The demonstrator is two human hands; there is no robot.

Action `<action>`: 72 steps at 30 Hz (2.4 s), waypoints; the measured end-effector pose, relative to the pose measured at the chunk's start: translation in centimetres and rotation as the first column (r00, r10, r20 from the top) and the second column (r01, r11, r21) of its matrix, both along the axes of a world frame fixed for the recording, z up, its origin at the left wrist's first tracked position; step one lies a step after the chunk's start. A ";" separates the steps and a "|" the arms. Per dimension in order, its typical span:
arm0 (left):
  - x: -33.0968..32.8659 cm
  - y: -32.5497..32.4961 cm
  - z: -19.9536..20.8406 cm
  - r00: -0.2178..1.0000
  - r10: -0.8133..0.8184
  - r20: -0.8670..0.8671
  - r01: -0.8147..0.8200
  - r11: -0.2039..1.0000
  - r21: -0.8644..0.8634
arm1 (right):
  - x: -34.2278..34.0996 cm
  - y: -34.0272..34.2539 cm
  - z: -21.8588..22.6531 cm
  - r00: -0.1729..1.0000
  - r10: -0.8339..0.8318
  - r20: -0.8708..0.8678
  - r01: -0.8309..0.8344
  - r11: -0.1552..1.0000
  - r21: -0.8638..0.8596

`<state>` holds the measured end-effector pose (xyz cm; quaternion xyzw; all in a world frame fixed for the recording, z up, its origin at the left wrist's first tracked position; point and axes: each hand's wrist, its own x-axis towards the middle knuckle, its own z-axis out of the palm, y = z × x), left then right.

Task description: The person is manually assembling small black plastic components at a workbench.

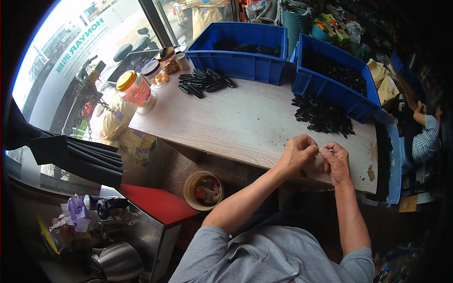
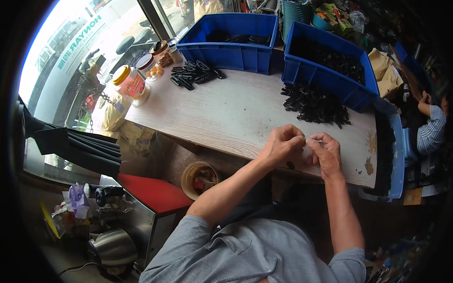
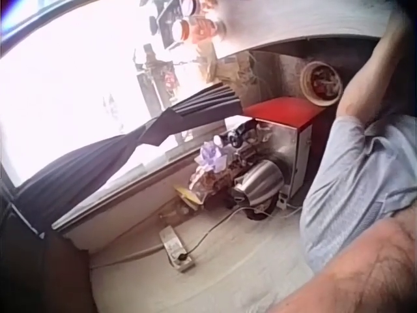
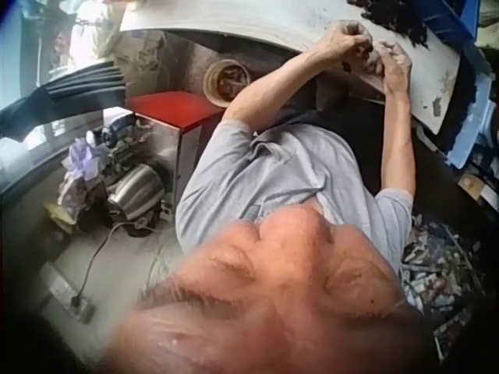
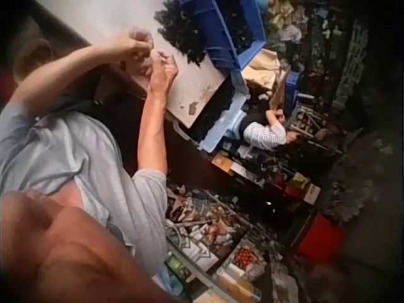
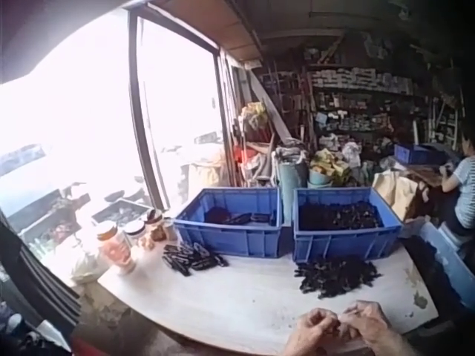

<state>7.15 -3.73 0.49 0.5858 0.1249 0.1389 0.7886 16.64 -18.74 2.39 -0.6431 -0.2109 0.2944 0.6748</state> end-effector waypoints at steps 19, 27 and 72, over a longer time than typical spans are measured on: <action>-5.8 26.3 -0.5 0.679 0.704 0.208 -0.015 -0.270 0.963 | -0.8 0.6 0.0 0.995 -0.078 -0.062 0.082 0.994 0.067; -6.7 22.5 -0.6 0.793 0.562 0.233 -0.177 -0.154 0.972 | -0.8 0.6 0.0 0.994 -0.083 -0.068 0.088 0.994 0.069; -2.4 -0.7 0.3 0.999 -0.004 0.051 0.017 0.963 -0.269 | -2.2 0.6 0.6 1.000 0.012 0.001 -0.012 0.996 0.085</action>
